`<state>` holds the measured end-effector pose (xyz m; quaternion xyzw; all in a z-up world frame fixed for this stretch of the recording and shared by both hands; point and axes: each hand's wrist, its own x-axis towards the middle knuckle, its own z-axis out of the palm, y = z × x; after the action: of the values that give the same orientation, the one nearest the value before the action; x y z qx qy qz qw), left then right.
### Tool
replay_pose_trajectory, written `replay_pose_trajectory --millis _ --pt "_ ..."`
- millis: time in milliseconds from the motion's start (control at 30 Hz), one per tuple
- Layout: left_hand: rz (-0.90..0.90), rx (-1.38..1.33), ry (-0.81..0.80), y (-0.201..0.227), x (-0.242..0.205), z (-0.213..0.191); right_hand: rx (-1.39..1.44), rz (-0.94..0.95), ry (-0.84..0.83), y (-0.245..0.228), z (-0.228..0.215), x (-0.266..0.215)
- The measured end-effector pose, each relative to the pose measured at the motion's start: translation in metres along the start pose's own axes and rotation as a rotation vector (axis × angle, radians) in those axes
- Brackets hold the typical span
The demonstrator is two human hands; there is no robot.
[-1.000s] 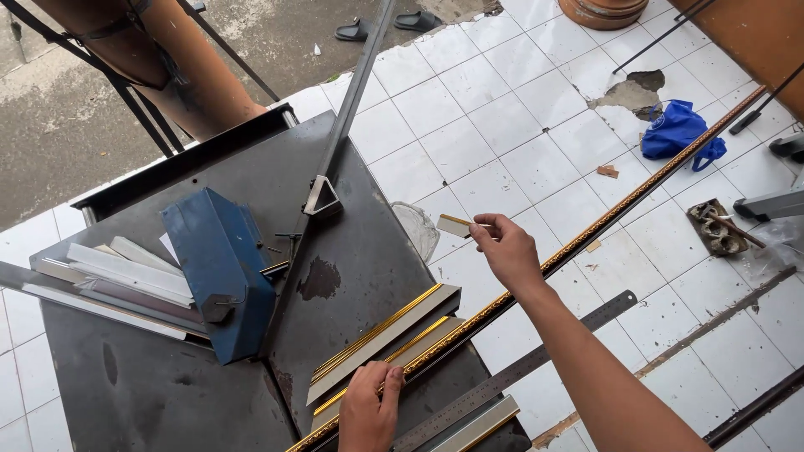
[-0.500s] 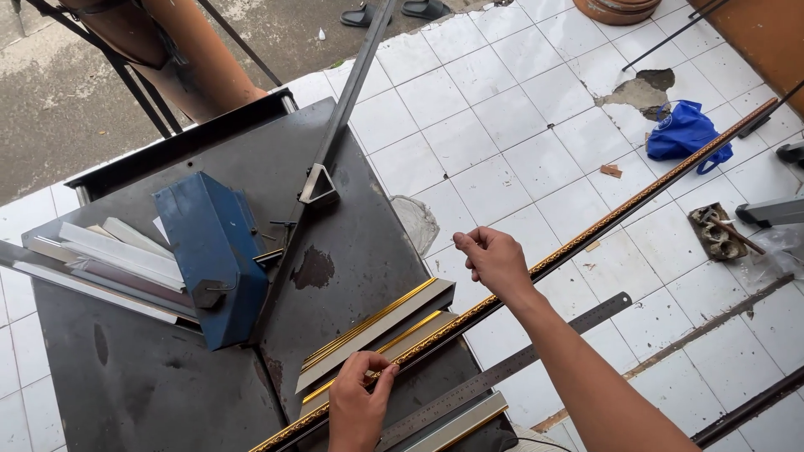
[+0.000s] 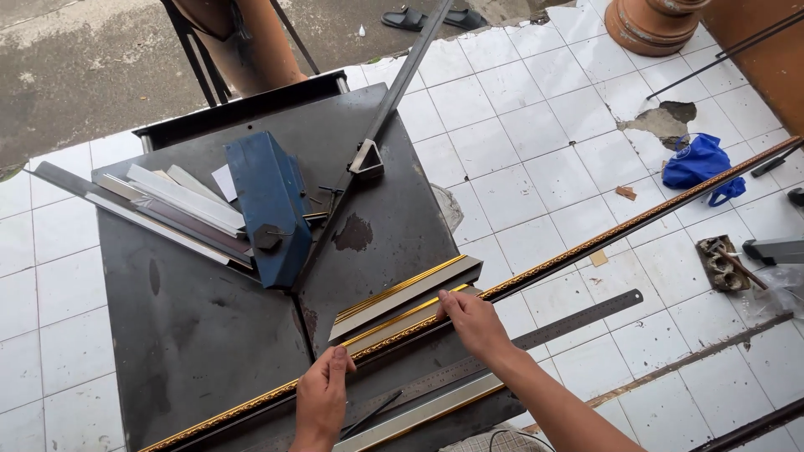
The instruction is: The person uses a miter saw to cut several short pieces from a long ornate moulding. They repeatedly position the moulding, lower the saw blade to cut, then remove and stack the cut pieces on the table.
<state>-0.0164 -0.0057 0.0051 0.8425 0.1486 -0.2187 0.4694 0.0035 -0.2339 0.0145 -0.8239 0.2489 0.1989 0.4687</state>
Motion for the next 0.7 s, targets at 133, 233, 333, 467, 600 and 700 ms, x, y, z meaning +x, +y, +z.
replay_pose_trajectory --millis 133,233,333,467,600,700 --pt "-0.007 0.077 0.013 -0.017 -0.008 -0.030 -0.189 0.015 -0.123 -0.011 0.028 -0.023" --pt "-0.045 0.218 0.002 -0.022 -0.015 -0.054 -0.317 0.058 -0.201 -0.016 0.049 -0.038" --pt "-0.150 0.353 -0.032 -0.034 -0.020 -0.075 -0.403 0.064 -0.237 -0.020 0.068 -0.048" --pt "0.010 0.190 -0.077 -0.067 -0.014 -0.090 -0.459 0.082 -0.228 -0.028 0.090 -0.056" --pt "0.093 0.203 -0.182 -0.073 -0.025 -0.116 -0.433 0.087 -0.197 -0.038 0.112 -0.067" --pt "0.085 0.277 -0.304 -0.062 -0.032 -0.138 -0.450 0.076 -0.244 -0.050 0.125 -0.077"
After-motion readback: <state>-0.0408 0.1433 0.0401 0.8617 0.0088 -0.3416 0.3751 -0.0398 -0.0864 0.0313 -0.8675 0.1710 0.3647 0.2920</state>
